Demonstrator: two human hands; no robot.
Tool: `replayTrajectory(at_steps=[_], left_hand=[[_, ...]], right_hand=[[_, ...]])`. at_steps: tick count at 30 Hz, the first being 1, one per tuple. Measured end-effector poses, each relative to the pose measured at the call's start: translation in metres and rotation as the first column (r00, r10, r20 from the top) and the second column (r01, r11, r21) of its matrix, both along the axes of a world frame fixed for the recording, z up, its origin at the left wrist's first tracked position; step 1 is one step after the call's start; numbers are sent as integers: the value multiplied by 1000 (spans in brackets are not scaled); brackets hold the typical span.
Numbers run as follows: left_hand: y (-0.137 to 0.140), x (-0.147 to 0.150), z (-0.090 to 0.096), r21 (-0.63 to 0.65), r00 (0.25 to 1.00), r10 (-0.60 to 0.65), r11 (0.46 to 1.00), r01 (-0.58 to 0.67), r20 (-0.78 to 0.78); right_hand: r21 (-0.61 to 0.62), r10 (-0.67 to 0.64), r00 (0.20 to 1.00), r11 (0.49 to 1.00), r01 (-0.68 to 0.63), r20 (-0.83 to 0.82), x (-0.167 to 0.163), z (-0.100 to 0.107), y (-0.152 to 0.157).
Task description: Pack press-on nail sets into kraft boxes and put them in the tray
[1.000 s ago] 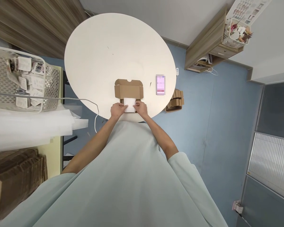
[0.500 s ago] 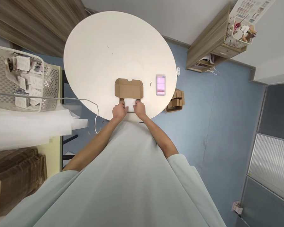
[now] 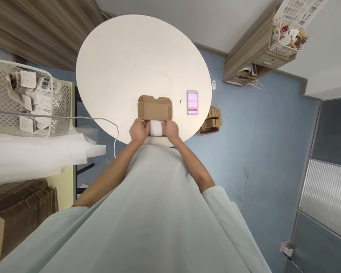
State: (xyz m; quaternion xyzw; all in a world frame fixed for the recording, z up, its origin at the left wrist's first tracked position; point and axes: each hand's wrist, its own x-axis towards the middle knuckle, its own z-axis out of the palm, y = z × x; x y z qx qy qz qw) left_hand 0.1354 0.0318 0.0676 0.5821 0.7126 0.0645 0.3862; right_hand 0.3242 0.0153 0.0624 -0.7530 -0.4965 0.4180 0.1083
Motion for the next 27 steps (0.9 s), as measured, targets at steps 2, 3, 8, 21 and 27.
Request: replayTrajectory(at_steps=[2, 3, 8, 21, 27], left_hand=[[13, -7, -2, 96, 991, 95, 990, -104, 91], [21, -10, -4, 120, 983, 124, 983, -140, 138], [59, -14, -13, -22, 937, 220, 975, -222, 272], [85, -19, 1, -139, 824, 246, 969, -204, 510], [85, -19, 6, -48, 819, 175, 983, -178, 547]], right_hand=[[111, -119, 993, 986, 121, -24, 17, 7, 8], [147, -166, 985, 975, 170, -38, 25, 9, 13], [35, -276, 946, 958, 286, -173, 43, 3, 40], [42, -282, 907, 950, 310, -313, 35, 6, 62], [150, -201, 927, 954, 258, -317, 35, 14, 57]])
